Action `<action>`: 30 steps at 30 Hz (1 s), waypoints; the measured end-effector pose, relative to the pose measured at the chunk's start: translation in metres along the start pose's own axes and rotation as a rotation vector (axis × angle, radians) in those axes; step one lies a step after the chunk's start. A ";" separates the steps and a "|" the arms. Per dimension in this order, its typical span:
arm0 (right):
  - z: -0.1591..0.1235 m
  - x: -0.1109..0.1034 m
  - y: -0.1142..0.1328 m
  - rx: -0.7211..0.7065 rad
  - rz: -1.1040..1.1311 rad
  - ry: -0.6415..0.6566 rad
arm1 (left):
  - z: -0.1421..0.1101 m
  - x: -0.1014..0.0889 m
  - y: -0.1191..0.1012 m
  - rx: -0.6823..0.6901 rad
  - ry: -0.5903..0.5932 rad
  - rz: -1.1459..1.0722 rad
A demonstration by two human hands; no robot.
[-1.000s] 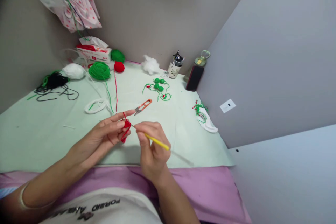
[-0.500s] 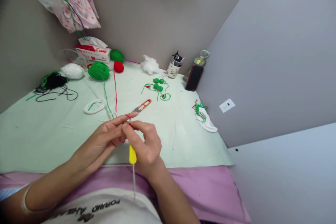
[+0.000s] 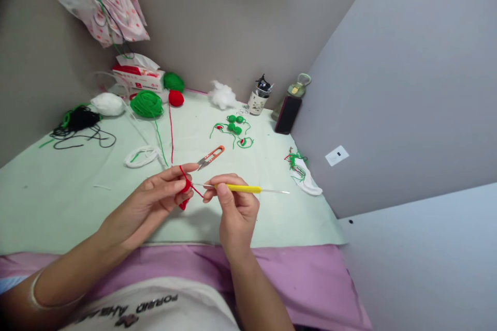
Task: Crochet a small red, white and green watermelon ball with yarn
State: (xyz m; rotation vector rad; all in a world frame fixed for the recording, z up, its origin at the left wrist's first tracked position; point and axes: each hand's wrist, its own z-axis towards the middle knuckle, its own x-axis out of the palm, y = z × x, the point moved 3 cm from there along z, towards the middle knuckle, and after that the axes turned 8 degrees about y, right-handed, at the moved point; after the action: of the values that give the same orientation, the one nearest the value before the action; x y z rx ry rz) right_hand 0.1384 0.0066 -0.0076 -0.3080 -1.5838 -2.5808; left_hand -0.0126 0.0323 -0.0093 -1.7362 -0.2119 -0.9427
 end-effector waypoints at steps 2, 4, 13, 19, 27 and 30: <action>0.000 0.001 -0.002 0.018 0.006 0.008 | -0.002 0.002 -0.001 0.046 -0.011 0.088; 0.001 0.002 -0.002 0.010 -0.023 0.015 | -0.005 0.003 -0.003 0.092 -0.040 0.162; -0.001 0.008 0.000 -0.185 -0.319 0.105 | -0.004 0.006 0.000 0.118 -0.075 0.178; -0.007 0.009 0.003 -0.518 -0.673 0.083 | 0.000 0.003 0.008 -0.117 0.021 -0.100; 0.002 0.009 0.006 -0.234 -0.424 0.087 | -0.004 0.004 -0.001 0.142 -0.041 0.138; -0.005 0.016 0.007 -0.450 -0.688 0.103 | -0.005 0.007 0.004 0.108 -0.035 0.144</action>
State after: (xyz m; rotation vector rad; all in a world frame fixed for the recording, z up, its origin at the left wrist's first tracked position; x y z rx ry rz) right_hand 0.1233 -0.0008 -0.0001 0.4196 -1.1968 -3.3854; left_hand -0.0083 0.0245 -0.0071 -1.6465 -0.1559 -0.7826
